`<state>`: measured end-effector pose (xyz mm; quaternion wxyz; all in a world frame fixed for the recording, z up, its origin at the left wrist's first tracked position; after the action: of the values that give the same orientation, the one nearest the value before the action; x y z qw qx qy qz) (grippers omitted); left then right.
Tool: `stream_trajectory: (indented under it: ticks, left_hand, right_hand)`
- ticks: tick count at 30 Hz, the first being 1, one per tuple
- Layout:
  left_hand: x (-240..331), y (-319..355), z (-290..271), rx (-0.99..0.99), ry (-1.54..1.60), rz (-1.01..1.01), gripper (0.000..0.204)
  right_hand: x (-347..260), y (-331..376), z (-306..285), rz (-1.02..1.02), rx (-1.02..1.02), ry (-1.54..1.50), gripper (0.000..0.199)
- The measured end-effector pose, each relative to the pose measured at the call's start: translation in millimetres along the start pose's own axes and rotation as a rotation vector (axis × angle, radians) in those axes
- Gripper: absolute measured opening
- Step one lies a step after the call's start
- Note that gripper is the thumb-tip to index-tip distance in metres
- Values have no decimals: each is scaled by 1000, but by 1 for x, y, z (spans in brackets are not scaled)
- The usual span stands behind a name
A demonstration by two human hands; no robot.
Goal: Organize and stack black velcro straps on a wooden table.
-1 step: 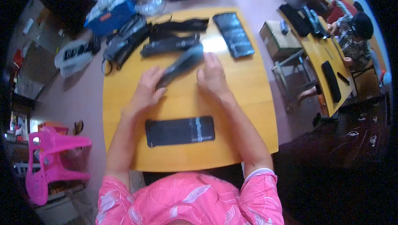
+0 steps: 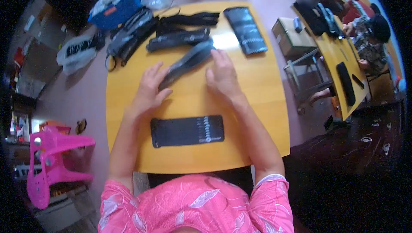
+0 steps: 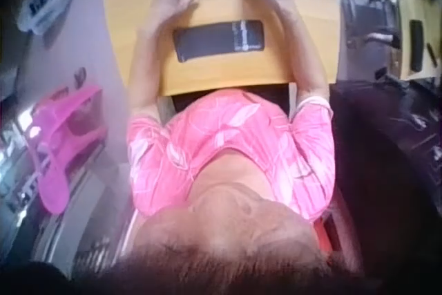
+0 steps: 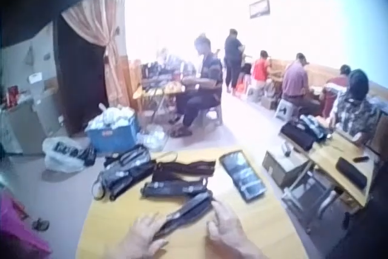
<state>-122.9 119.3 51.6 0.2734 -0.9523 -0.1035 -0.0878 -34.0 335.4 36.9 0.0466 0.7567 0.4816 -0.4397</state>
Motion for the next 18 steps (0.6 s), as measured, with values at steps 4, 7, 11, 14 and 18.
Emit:
stream_trajectory:
  ticks: [4, 7, 11, 14, 18]
  left_hand:
    - [9, 53, -34, 77, 136, -101, 35]
    - [23, 99, -42, 62, 237, -226, 25]
    - [41, 109, -52, 0, 195, -189, 21]
    - [64, 109, -59, -44, 194, -158, 20]
    - [70, 134, -58, 33, 178, -251, 18]
  right_hand:
    - [-14, 36, -28, 32, -102, 27, 39]
    - [-18, 68, -32, 100, -132, -20, 33]
    - [-46, 81, -18, 130, -312, -83, 27]
    - [-74, 85, 4, -1, -446, -67, 20]
    - [-105, 113, 21, -211, -539, 84, 18]
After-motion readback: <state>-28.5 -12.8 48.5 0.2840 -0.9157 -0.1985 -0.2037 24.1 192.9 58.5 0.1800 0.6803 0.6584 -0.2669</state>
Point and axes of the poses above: each hand's wrist, its own y-axis away from the middle knuckle, its own z-axis out of the palm, x = y × z, the point moved 5 cm from there along -y, towards the middle knuckle, and after that the axes turned 14 degrees about z, right-handed, at the moved point
